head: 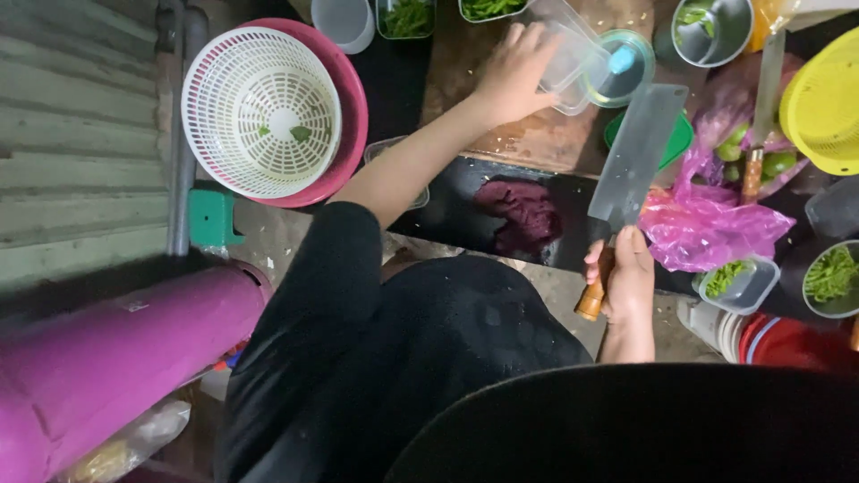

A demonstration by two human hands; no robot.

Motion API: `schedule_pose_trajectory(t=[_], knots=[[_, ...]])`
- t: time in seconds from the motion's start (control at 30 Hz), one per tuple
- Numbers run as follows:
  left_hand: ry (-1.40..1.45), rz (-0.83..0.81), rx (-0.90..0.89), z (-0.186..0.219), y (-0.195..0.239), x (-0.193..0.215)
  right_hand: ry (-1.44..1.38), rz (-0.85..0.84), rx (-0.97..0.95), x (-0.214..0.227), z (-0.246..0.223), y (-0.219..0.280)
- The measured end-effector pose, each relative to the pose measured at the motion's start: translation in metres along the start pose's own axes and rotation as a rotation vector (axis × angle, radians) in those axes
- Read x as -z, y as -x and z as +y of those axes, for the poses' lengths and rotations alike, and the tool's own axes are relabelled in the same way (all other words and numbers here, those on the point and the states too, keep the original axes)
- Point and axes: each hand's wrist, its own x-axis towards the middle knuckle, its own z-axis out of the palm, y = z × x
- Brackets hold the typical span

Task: The person cuts green limes in half using a large knife on a wooden cutting board. They repeatedly pick up limes from a plastic bag, slice them, and place the halves into a clear plastic container.

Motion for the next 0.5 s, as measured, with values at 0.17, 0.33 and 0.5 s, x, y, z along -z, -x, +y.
schedule_pose_trajectory(t=[0.17, 0.33, 0.5], knots=[[-0.147, -0.406, 0.096, 0.012, -0.034, -0.003, -0.013, -0.062, 0.060, 0.010, 0.015, 0.017], [-0.267, -0.457, -0.098, -0.021, -0.066, -0.020, 0.035, -0.065, 0.032, 0.016, 0.024, 0.038], [-0.280, -0.424, -0.247, -0.005, -0.054, -0.012, 0.103, 0.008, 0.012, 0.025, 0.033, 0.049]])
